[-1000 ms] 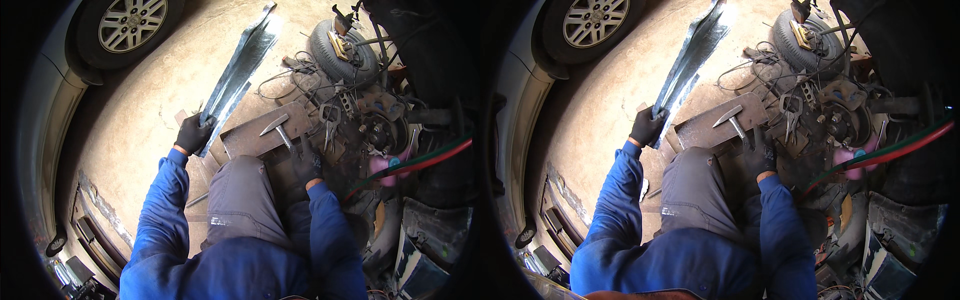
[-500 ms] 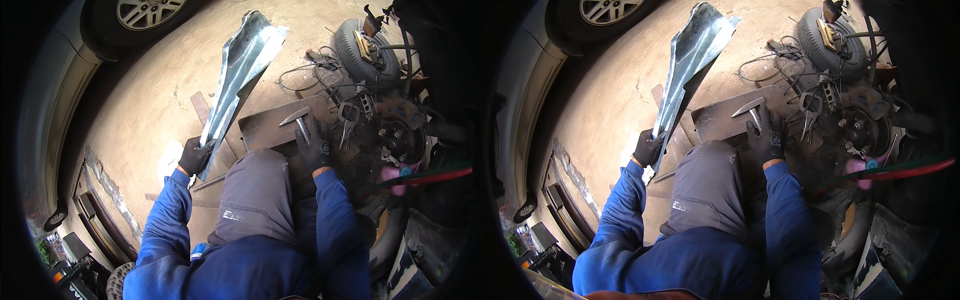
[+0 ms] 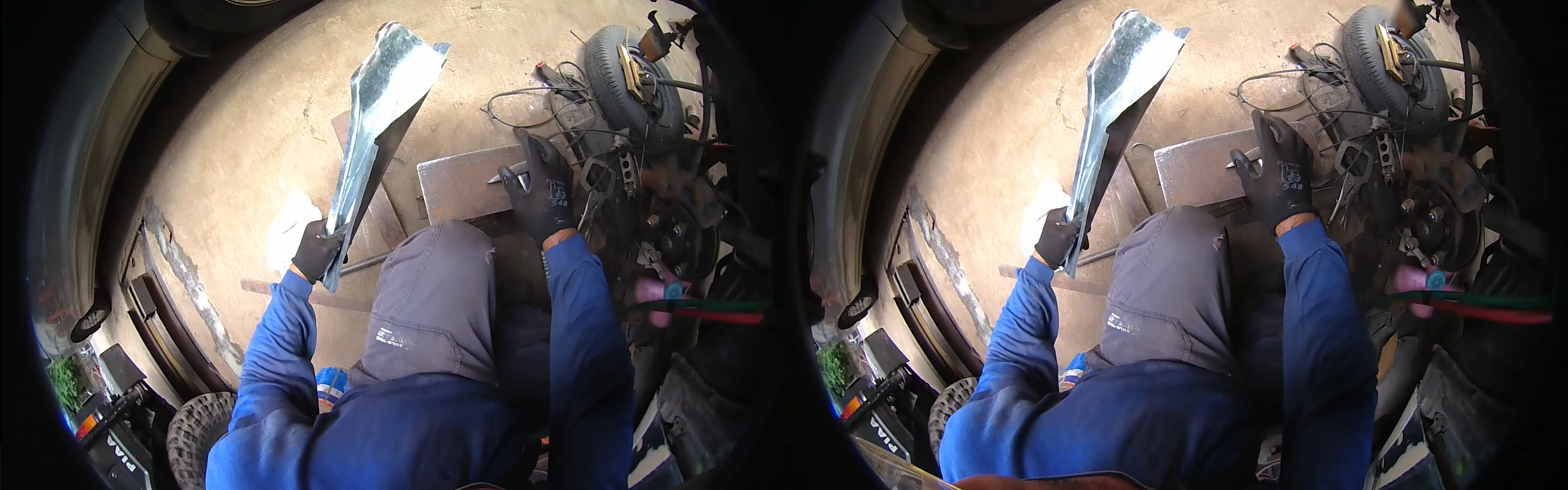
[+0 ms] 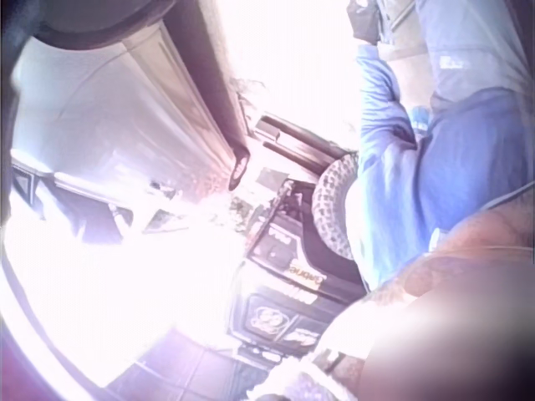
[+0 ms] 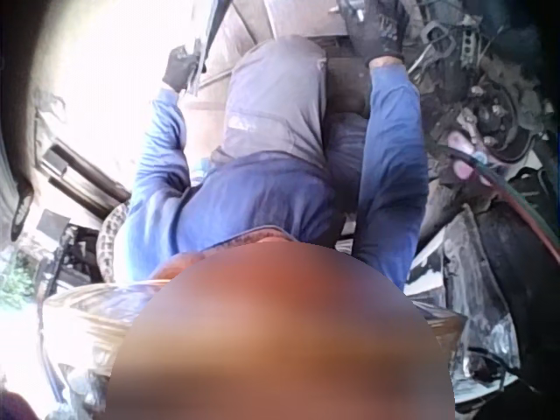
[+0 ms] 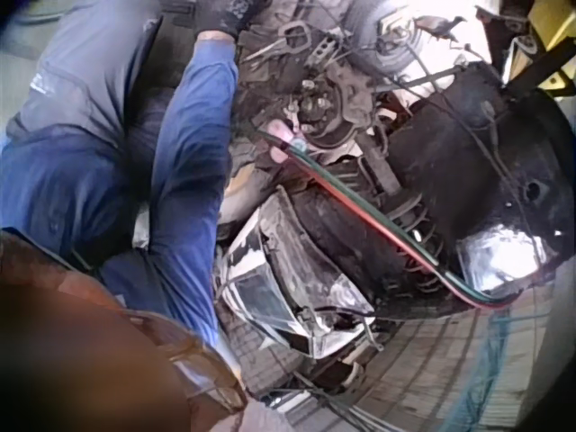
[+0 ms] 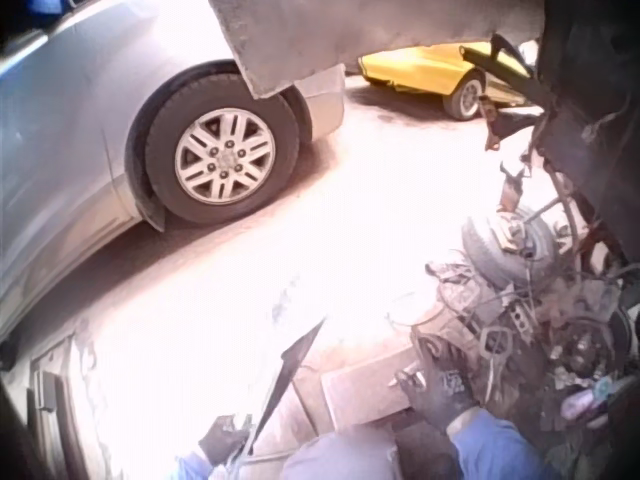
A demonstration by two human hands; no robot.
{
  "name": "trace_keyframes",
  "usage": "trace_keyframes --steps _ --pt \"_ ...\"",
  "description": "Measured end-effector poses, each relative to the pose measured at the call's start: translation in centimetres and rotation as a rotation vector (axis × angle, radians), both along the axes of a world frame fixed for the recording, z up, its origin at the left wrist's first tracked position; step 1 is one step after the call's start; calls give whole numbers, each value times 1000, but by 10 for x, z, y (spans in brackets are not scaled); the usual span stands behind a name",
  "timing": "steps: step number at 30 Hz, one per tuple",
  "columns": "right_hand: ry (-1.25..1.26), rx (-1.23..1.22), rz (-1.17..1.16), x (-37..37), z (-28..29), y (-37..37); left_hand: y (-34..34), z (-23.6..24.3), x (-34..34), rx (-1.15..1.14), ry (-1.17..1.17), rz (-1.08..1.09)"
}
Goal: The person hammers a metal panel on a workbench, then uses tin snips to trim its edge. They fit the panel into the car's front frame, use an angle grinder to smooth the edge, and reposition the panel for final alignment.
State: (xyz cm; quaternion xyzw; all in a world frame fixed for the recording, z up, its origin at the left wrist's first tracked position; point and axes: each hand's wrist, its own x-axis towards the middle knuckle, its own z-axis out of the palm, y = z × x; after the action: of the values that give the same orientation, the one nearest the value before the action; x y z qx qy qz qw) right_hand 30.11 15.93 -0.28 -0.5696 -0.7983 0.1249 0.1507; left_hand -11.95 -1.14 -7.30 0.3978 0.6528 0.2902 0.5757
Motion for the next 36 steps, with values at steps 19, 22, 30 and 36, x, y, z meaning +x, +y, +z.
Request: trace_keyframes --steps 19,22,30,36 --pt "-255 -119 488 -85 -36 30 48 5 -16 194 595 -439" --pt "-232 -199 521 -109 -47 41 54 8 -19 203 648 -481" --pt "-303 115 615 -117 -57 38 99 -7 -17 31 693 -433" --pt "-418 45 532 -128 -45 24 163 -28 44 185 279 -295"
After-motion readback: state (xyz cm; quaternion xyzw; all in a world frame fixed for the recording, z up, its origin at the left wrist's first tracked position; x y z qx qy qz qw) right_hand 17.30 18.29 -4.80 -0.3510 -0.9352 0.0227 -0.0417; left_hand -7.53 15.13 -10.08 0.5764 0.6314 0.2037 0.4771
